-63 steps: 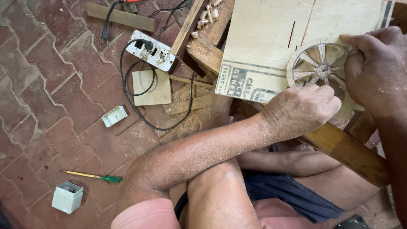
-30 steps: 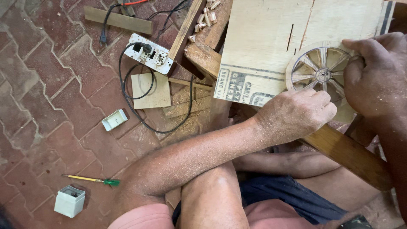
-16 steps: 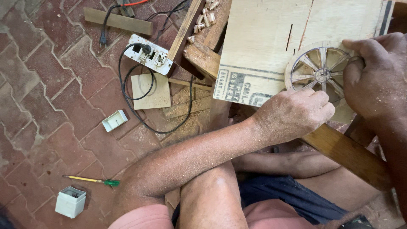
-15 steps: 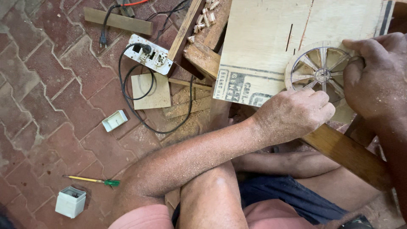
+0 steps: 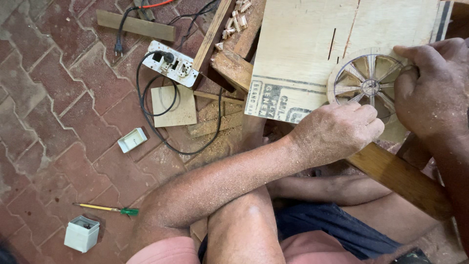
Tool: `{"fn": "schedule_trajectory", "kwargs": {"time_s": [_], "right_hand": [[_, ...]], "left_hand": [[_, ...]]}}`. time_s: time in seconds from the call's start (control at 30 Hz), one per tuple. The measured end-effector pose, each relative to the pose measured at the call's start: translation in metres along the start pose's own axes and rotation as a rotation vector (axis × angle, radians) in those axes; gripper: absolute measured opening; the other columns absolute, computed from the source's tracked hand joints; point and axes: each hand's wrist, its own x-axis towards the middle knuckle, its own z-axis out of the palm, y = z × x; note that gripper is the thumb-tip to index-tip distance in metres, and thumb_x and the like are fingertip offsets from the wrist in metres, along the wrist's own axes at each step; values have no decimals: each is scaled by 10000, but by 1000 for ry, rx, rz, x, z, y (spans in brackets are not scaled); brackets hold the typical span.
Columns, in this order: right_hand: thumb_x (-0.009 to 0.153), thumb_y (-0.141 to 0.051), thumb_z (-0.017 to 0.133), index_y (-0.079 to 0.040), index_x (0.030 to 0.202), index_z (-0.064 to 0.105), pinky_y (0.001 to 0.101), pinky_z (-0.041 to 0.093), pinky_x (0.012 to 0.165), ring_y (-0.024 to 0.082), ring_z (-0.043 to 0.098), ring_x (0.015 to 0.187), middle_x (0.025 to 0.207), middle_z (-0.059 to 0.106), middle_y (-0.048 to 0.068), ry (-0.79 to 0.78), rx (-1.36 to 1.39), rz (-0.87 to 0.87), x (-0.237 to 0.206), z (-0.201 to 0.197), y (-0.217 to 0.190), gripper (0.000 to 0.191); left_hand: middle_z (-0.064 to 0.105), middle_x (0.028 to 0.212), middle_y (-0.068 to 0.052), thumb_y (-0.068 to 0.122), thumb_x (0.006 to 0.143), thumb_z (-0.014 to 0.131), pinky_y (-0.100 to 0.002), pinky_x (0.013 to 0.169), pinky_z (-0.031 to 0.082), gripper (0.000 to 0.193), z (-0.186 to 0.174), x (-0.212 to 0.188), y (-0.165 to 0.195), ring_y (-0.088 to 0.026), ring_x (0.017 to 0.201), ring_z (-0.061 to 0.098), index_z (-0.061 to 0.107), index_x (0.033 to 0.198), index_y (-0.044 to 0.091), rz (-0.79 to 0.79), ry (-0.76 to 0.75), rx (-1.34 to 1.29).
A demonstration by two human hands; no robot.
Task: The person sits on the floor and assembles a small spoked wooden wheel, pressing the spokes into the hub and rim by hand and rotating the wheel to seat each joint. They turn the wheel over, fit it against a plywood board, and press the components together to tighten the assembly.
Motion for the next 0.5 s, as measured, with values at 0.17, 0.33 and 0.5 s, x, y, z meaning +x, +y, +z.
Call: {"fn": "schedule_trajectory", "kwargs": {"time_s": [0.17, 0.33, 0.5], "right_hand": [[1122, -85, 615, -98, 1306, 714, 404, 508, 1048, 262, 563, 1210, 1235, 558, 155, 7, 12, -13, -1, 4, 5, 210], [1103, -73, 594, -100, 1311, 708, 387, 511, 1041, 250, 562, 1174, 1232, 563, 146, 21, 24, -31, -3, 7, 8, 238], [1112, -80, 634, -104, 1304, 724, 403, 512, 1016, 259, 570, 1173, 1208, 577, 144, 23, -4, -31, -5, 7, 8, 213]], "left_hand": [[546, 894, -34, 107, 919, 639, -288, 704, 557, 82, -1, 0, 1, -177, 862, 639, 558, 913, 100, 2, 12, 10], [546, 895, -35, 103, 921, 636, -287, 704, 557, 77, 0, -1, 0, -176, 858, 639, 560, 915, 98, 1, 12, 6], [546, 900, -40, 105, 912, 637, -297, 712, 558, 76, 1, -3, 0, -186, 866, 639, 563, 923, 94, 14, 21, 13]]}}
